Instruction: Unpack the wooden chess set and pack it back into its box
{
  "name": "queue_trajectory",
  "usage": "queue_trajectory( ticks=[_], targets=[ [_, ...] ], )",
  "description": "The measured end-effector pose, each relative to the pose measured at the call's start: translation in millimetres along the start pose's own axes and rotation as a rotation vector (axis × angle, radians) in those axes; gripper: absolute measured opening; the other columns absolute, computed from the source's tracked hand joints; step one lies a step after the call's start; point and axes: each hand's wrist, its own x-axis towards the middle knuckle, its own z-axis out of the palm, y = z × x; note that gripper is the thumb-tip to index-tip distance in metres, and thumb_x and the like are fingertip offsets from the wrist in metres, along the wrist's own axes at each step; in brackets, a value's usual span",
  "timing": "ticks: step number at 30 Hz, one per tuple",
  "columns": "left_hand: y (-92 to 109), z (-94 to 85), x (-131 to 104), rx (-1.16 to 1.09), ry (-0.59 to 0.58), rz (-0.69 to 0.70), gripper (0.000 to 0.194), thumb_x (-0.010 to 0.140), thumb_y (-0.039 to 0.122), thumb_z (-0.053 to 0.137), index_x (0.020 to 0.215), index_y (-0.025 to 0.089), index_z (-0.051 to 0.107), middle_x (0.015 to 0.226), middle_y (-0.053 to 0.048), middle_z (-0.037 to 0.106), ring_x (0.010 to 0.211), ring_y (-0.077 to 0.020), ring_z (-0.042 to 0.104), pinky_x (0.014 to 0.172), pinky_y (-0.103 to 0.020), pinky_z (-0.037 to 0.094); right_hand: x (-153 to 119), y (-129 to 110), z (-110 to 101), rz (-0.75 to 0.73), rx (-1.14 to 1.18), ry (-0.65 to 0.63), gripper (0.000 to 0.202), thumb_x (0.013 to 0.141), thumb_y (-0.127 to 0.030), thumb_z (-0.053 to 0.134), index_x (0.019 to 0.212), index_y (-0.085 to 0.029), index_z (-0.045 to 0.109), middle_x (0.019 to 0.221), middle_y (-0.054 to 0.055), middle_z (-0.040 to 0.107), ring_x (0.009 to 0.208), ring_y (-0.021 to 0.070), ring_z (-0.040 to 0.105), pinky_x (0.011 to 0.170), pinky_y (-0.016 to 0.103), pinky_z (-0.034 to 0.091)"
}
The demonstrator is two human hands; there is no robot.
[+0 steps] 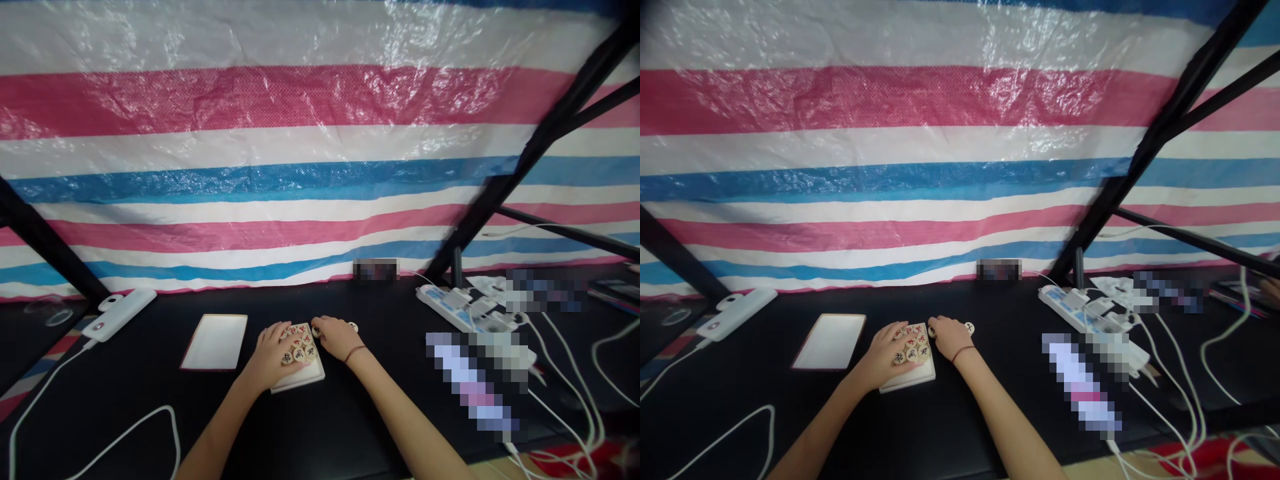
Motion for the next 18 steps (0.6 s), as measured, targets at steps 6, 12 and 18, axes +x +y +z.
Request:
queue_trajectory(
  ticks=[6,12,18],
  targets=[
    [0,-1.2,5,-0.004,-0.032,0.005,0.058,0.076,0.041,0.069,0.131,0.03,0.052,0.14,-0.009,0.046,0.128,-0.031,0.041,0.105,-0.053,0.034,1,-1,4,-0.04,0.009,0.03,0.035,0.08,-0.01,0.048,0.11,-0.023,0.059,0.105,0.007,0.065,0.086,0.0208,0.065,0.069,0.029,0.042],
    [9,-9.3,2,0.076,0.099,0.014,0.064,0.07,0.045,0.072,0.129,0.029,0.054,0.138,-0.009,0.05,0.128,-0.0351,0.042,0.107,-0.064,0.023,-3,2,0,0.037,0.086,0.133,0.026,0.081,-0.011,0.049,0.099,-0.021,0.065,0.098,0.007,0.068,0.083,0.0193,0.065,0.068,0.027,0.042],
    [17,-25.0,-3,-0.04,0.339,0.05,0.04,0.089,0.037,0.052,0.127,0.024,0.055,0.118,-0.008,0.064,0.109,-0.0227,0.059,0.1,-0.042,0.044,-11,-18,0,0.009,0.829,0.365,0.029,0.076,-0.035,0.063,0.101,-0.02,0.066,0.09,0.003,0.071,0.053,0.0093,0.052,0.053,0.023,0.043]
  ],
)
